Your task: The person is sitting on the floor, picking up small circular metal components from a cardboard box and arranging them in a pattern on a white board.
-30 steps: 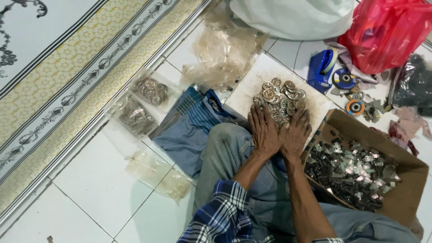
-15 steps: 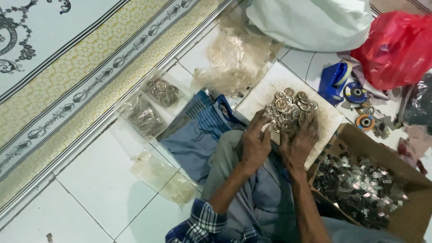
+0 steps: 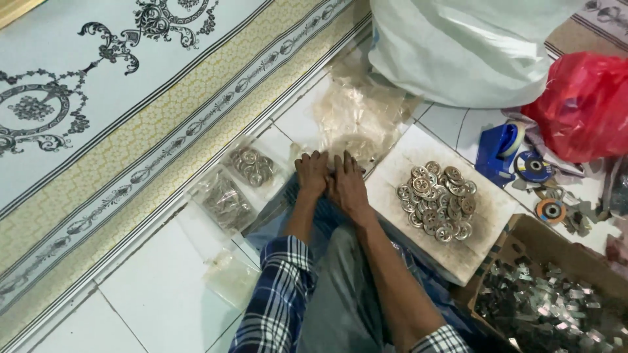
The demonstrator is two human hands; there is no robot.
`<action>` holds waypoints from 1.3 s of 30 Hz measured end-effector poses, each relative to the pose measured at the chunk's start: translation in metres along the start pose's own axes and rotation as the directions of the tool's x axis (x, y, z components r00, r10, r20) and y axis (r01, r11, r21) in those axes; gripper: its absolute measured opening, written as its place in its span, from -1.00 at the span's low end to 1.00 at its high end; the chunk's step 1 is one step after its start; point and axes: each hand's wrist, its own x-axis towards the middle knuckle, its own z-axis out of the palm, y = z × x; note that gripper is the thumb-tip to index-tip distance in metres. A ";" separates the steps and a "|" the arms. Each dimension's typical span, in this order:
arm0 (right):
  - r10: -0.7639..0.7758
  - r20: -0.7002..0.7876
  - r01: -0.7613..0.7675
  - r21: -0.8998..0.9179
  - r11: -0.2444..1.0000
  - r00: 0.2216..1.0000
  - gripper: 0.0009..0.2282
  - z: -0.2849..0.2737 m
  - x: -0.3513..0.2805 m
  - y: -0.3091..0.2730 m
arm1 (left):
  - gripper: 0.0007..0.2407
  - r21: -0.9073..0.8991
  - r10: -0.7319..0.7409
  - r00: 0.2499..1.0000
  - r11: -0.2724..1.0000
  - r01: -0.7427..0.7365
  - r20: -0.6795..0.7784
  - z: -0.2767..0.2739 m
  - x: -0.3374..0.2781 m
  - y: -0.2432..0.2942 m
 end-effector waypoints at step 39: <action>0.623 0.346 -0.577 0.789 0.210 0.701 -0.66 -0.249 -0.277 0.101 | -0.88 -0.972 -0.022 0.985 0.161 0.171 0.170 -0.207 -0.172 0.161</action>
